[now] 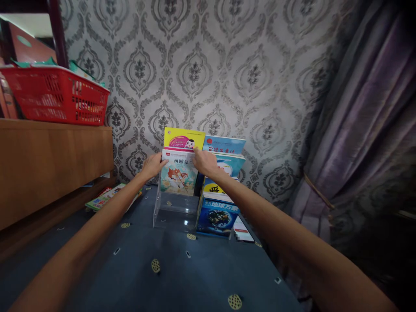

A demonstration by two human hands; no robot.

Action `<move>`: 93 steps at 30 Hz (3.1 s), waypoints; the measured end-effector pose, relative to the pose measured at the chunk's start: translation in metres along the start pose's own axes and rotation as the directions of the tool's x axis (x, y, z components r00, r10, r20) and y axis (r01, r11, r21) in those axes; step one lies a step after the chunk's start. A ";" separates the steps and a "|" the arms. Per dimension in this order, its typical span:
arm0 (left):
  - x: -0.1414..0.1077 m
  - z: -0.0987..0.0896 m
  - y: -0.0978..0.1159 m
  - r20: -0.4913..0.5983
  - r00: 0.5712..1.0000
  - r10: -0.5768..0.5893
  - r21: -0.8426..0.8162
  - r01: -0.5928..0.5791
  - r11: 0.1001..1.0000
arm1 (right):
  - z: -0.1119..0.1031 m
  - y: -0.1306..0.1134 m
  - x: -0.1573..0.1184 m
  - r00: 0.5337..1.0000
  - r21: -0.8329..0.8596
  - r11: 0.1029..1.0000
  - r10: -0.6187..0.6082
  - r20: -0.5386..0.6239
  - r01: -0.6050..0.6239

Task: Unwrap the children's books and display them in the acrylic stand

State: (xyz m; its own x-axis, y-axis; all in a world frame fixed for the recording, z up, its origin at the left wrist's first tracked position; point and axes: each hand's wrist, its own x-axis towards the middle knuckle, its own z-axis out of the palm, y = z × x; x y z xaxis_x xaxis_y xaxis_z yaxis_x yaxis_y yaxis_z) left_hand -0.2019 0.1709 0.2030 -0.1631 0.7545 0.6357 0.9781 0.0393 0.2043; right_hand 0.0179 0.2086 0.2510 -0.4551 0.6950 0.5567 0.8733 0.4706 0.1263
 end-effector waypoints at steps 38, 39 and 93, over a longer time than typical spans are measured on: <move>0.014 0.034 -0.029 0.017 0.996 0.084 -0.412 -0.070 0.908 | 0.024 -0.016 -0.054 0.908 0.147 0.914 -0.336 -0.250 0.378; 0.015 0.035 -0.031 0.032 0.995 0.091 -0.450 -0.067 0.890 | 0.031 -0.016 -0.063 0.912 0.188 0.906 -0.333 -0.239 0.380; -0.037 0.066 -0.056 0.071 0.994 -0.088 -0.626 0.113 0.772 | 0.130 -0.020 -0.115 0.998 0.771 0.636 0.049 -0.048 0.006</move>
State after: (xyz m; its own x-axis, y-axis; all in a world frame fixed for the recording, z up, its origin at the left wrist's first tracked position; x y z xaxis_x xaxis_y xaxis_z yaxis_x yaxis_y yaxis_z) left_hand -0.2416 0.1838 0.1188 -0.2392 0.7928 0.5605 0.6555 -0.2940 0.6956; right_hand 0.0303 0.1899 0.0771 -0.4030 0.6904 0.6008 0.4187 0.7228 -0.5498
